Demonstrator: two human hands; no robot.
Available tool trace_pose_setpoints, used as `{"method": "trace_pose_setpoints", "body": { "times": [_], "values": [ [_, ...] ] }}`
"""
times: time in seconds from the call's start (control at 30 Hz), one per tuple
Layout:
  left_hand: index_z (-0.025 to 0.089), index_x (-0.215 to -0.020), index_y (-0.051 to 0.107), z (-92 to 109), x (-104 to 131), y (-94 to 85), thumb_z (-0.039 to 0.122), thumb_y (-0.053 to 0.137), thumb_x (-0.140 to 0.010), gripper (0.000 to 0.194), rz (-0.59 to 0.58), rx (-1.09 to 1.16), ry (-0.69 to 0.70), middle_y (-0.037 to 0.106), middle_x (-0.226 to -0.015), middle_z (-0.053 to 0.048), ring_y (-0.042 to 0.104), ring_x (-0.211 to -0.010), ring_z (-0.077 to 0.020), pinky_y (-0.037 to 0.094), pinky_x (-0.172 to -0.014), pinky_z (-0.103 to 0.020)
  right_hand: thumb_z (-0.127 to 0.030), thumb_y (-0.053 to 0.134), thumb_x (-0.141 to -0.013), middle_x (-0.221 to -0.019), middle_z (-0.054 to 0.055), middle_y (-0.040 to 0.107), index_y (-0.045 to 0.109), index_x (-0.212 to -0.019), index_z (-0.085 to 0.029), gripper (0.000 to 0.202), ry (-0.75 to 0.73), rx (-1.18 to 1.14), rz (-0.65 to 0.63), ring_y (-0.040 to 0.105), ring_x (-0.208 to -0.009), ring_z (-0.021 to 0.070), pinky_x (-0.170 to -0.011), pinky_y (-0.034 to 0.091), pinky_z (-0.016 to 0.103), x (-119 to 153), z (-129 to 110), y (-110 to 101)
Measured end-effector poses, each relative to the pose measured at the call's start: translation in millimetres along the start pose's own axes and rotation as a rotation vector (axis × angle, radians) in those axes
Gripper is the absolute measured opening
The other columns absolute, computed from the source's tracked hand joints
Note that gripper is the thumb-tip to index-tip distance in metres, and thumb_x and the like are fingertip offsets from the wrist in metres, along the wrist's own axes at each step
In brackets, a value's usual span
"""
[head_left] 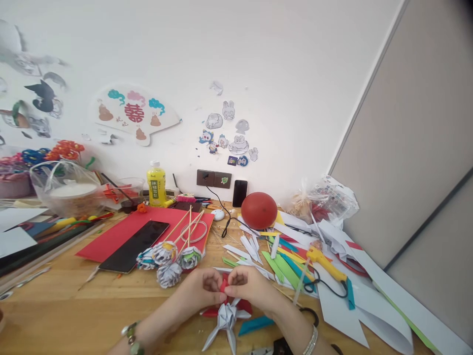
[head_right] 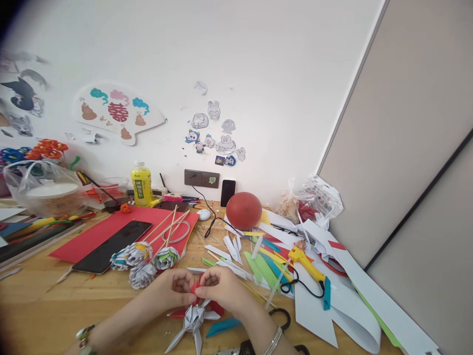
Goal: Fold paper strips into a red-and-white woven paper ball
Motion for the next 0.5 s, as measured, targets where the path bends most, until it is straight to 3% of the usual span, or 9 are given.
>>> {"method": "trace_pose_setpoints", "body": {
  "times": [0.27, 0.5],
  "values": [
    [0.016, -0.060, 0.052, -9, 0, -0.6, 0.035, 0.076, -0.053, 0.032, -0.011, 0.020, -0.011, 0.058, -0.050, 0.005, 0.052, -0.048, -0.0103, 0.037, -0.048, -0.022, -0.036, 0.079, -0.051, -0.056, -0.004, 0.055, 0.056, -0.061, -0.015, 0.032, 0.012, -0.008, 0.022, 0.051, -0.053, 0.0093, -0.054, 0.039, 0.022, -4, 11, -2],
    [0.020, -0.059, 0.039, 3, 4, 5.2, 0.036, 0.068, -0.058, 0.033, -0.016, -0.026, 0.029, 0.047, -0.047, 0.009, 0.040, -0.044, -0.0070, 0.028, -0.043, -0.019, -0.029, 0.075, -0.057, -0.055, -0.004, 0.054, 0.054, -0.060, -0.015, 0.025, -0.026, 0.044, 0.039, 0.052, -0.053, 0.0107, -0.053, 0.040, 0.022, -5, 10, -2]
  ]
}}
Point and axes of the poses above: each hand's wrist, its own x-axis away from the middle knuckle, its own y-axis out of the palm, z = x × y, the point moved 10 cm from there along -x, towards the middle knuckle
